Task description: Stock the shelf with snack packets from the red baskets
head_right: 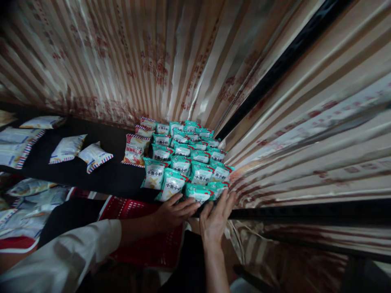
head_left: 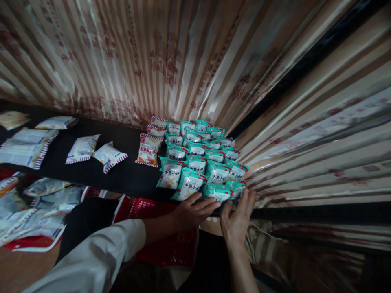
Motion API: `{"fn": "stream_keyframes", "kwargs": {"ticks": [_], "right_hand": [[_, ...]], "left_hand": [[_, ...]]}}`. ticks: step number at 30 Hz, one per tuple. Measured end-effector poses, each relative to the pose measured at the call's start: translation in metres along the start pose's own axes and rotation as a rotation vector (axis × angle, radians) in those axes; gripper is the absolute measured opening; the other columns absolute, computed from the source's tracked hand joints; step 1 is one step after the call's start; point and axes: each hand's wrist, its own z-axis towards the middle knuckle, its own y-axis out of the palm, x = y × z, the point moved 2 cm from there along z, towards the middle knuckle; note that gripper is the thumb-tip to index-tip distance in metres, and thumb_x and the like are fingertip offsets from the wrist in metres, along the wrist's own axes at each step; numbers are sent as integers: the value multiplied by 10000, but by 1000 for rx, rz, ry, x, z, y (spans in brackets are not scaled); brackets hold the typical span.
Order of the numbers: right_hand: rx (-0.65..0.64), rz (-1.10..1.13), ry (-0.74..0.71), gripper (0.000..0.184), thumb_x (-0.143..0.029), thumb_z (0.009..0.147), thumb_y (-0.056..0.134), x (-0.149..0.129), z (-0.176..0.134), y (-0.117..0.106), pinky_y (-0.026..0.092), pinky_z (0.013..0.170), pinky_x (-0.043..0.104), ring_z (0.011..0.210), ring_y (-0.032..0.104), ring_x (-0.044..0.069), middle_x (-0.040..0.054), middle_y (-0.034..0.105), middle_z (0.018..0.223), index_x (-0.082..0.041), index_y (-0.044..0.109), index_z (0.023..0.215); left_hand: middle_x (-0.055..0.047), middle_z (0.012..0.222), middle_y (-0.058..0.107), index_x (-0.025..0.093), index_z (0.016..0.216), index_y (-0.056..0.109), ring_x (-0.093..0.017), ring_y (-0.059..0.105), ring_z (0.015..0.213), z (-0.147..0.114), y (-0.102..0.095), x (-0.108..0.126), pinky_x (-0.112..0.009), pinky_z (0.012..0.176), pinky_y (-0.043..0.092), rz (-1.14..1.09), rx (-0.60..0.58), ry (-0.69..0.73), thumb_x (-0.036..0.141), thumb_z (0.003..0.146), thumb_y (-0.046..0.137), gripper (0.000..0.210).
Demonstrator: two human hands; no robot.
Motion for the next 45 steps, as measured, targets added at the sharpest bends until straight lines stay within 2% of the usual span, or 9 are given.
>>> {"fn": "stream_keyframes", "kwargs": {"ticks": [5,9,14,19,25,28,33,38,45], "right_hand": [[46,29,-22,505,-230,870,379,-14,-19,-15,294,1023,555,1329,269,308,211,302,1424,-91,344,1354],[66,49,-74,425,-201,869,415,-26,-47,-19,375,971,512,1233,416,292,211,455,1305,-95,442,1279],[18,52,-200,281,-144,858,452,-42,-73,-13,440,897,429,1081,523,236,152,562,1151,-146,589,1103],[-9,63,-183,273,-144,866,439,-54,-77,-4,468,818,364,1026,533,210,136,552,1138,-167,617,1072],[-61,70,-168,343,-243,902,381,-73,-65,9,453,878,393,1045,533,214,136,560,1117,-163,536,1198],[-95,-5,-176,374,-297,898,400,-86,-58,18,444,899,410,1117,490,242,155,517,1212,-156,511,1226],[-118,-162,-134,483,-406,886,406,-107,-54,32,441,899,440,1179,437,290,182,440,1313,-135,459,1282],[-169,-226,-58,599,-481,874,385,-118,-54,36,467,875,428,1190,448,303,191,396,1360,-133,352,1360],[-169,-198,-39,688,-491,868,387,-115,-49,42,484,862,423,1188,466,301,209,412,1343,-121,199,1417]], "left_hand": [[26,1480,268,233,1253,477,-146,208,1359,-2,-9,4,-345,1062,314,-48,-4,28,243,931,350,347],[-15,1454,318,211,1247,472,-179,268,1332,-21,-28,8,-371,1085,288,-128,-28,4,261,920,393,340],[-76,1306,478,195,1210,510,-234,342,1280,-62,-43,7,-414,1057,317,-197,56,-256,214,879,434,340],[-111,1258,492,204,1211,513,-251,363,1259,-92,-42,-2,-387,960,411,-228,15,-444,125,834,435,393],[-125,1250,447,185,1222,494,-244,375,1221,-92,-48,-23,-398,963,424,-294,79,-549,154,849,422,381],[-127,1258,413,183,1242,474,-235,374,1210,-88,-53,-42,-406,980,409,-334,127,-725,169,871,400,378],[-134,1314,347,200,1284,441,-247,392,1190,-83,-55,-75,-397,937,432,-444,119,-971,247,887,405,402],[-128,1287,420,189,1332,376,-243,426,1189,-79,-47,-96,-399,985,394,-564,112,-971,389,880,430,497],[-108,1231,527,189,1383,281,-228,505,1106,-81,-31,-101,-371,951,416,-548,77,-910,443,877,422,584]]}}
